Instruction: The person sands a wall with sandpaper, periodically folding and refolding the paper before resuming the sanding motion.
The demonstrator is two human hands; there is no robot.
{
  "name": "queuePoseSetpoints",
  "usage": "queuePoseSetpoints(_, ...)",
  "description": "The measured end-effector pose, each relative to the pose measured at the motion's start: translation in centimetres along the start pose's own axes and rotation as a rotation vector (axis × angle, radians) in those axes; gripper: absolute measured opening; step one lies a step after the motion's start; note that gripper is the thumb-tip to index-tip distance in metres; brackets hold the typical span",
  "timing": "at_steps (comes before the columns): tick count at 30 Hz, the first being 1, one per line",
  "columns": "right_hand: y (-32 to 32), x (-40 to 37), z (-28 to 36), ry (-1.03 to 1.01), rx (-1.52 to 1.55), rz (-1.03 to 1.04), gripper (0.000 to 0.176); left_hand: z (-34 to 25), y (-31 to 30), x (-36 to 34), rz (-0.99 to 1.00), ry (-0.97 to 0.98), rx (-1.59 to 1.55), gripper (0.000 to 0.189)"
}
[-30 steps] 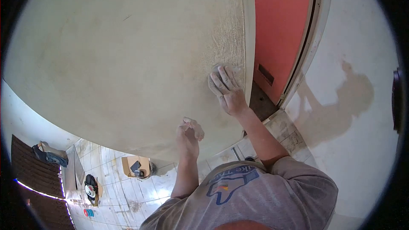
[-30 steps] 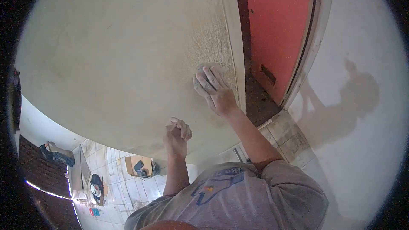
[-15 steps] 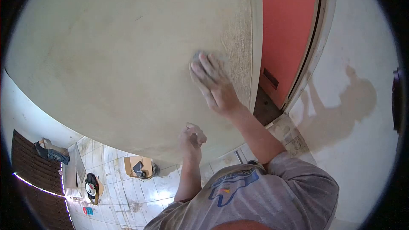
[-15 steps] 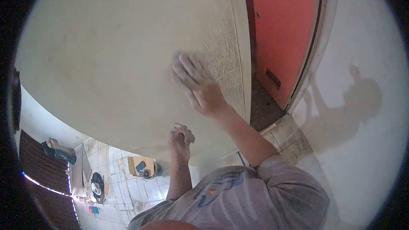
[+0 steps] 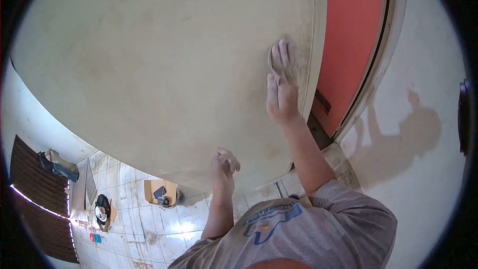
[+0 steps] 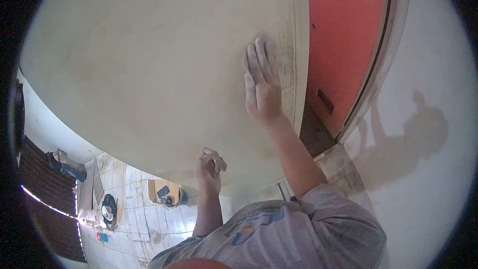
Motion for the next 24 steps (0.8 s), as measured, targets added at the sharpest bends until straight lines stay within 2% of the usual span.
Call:
queuePoseSetpoints(6,2.5,-8.4,-1.2,-0.064,-0.095,0.175,0.047,1.6,-1.3,-0.5,-0.025,-0.073,-0.004,0.018)
queuePoseSetpoints(10,2.4,-10.3,-2.0,-0.024,-0.094,0.222,0.048,1.4,-1.5,-1.0,-0.046,-0.054,0.032,0.017)
queuePoseSetpoints(14,2.2,-10.0,-2.6,0.031,-0.143,0.174,0.049,1.5,-1.3,-1.2,-0.069,-0.041,0.04,0.019)
queuePoseSetpoints(19,-2.0,-1.9,-4.5,0.072,-0.097,-0.083,0.05,0.5,-1.4,-1.7,-0.035,-0.024,0.0,0.013)
queuePoseSetpoints(22,-2.3,0.1,-4.2,0.058,-0.015,-0.138,0.05,-0.2,-0.8,-1.7,-0.044,-0.004,-0.025,0.012)
queuePoseSetpoints(24,-1.1,-0.5,-2.6,0.005,-0.05,-0.048,0.051,0.0,-0.6,-1.9,-0.033,-0.009,-0.028,0.01)
Point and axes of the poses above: each hand's wrist, its own x-axis towards the middle knuckle, its own y-axis out of the palm, z = x × y, the point moved 8 cm from there along x, towards the middle knuckle, and after that the axes turned 5 degrees about -x, right-handed, at the moved point
